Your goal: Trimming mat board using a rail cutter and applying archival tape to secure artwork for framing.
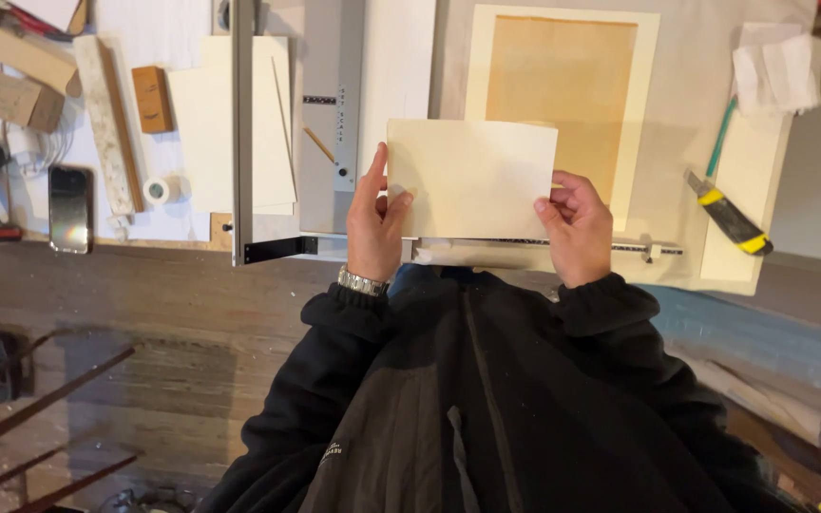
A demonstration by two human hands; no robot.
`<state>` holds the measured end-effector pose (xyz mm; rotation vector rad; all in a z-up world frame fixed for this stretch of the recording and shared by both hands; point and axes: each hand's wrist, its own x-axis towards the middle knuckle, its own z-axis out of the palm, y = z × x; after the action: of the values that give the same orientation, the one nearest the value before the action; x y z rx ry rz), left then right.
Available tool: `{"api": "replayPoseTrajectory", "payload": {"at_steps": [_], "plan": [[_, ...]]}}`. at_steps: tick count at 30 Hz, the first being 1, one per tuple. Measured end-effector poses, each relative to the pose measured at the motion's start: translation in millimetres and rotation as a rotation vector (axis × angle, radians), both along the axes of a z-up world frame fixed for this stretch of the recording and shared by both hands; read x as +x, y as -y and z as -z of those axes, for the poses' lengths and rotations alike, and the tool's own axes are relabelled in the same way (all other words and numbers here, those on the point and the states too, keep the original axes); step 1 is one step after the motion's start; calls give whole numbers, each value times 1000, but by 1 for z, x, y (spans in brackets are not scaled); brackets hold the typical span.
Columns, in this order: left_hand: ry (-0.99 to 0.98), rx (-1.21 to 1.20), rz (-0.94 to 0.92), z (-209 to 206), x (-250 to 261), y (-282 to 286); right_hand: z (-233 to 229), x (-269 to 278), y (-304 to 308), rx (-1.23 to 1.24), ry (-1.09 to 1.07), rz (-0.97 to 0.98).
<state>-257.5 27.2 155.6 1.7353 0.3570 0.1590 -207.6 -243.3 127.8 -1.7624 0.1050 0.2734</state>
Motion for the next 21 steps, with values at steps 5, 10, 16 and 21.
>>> {"api": "replayPoseTrajectory", "payload": {"at_steps": [5, 10, 16, 21], "plan": [[-63, -97, 58, 12, 8, -2, -11, -10, 12, 21, -155, -25], [-72, -157, 106, 23, 13, -2, -38, -15, 7, -320, 214, -246], [-77, -190, 152, 30, 19, -3, -61, -11, 2, -528, 559, -231], [151, 169, 272, 36, 24, -13, -49, 7, 17, -402, 361, -192]]}}
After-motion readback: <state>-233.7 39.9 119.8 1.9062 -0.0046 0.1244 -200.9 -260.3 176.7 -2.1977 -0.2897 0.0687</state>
